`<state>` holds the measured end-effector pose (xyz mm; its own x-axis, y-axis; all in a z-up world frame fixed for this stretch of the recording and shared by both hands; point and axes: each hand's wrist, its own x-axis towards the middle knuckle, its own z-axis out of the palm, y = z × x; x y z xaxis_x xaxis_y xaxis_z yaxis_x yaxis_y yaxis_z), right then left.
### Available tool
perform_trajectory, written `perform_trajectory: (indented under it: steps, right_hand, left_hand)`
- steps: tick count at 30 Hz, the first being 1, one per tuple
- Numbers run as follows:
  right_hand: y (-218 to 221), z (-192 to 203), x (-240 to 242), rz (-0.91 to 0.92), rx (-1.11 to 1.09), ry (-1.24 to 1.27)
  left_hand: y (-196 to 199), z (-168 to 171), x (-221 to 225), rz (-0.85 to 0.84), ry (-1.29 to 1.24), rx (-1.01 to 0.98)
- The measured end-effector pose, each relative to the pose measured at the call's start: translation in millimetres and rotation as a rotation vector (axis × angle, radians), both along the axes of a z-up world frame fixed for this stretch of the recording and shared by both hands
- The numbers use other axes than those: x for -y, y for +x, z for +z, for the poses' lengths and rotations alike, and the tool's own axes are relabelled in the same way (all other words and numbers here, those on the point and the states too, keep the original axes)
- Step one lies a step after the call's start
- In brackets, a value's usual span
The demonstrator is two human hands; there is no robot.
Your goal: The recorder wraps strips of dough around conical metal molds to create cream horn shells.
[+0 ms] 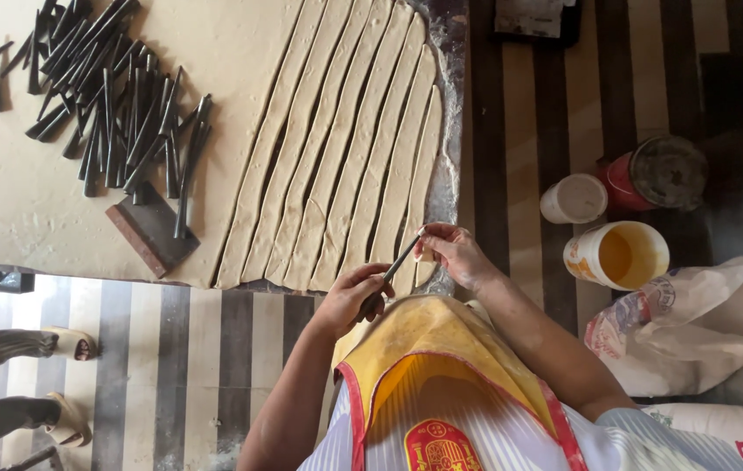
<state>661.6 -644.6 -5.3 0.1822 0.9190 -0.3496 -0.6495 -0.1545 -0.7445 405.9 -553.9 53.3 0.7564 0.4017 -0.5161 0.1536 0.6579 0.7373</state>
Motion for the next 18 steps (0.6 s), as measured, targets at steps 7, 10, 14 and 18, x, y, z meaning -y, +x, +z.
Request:
perform_trajectory:
  steps: [7,10,14,18]
  right_hand:
    - [-4,5,-4,-0.001,0.005,-0.036]
    - [-9,17,-7,-0.029,0.049,-0.079]
    - [-14,15,-8,-0.074,0.089,-0.081]
    - [-18,27,-14,-0.153,0.137,-0.112]
  left_hand:
    - [0,-3,-5,0.004,0.047,-0.019]
    - [4,4,-8,-0.052,0.484,-0.145]
    - [12,20,-15,-0.120,0.905,-0.238]
    - [4,-15,-26,-0.130,0.192,-0.064]
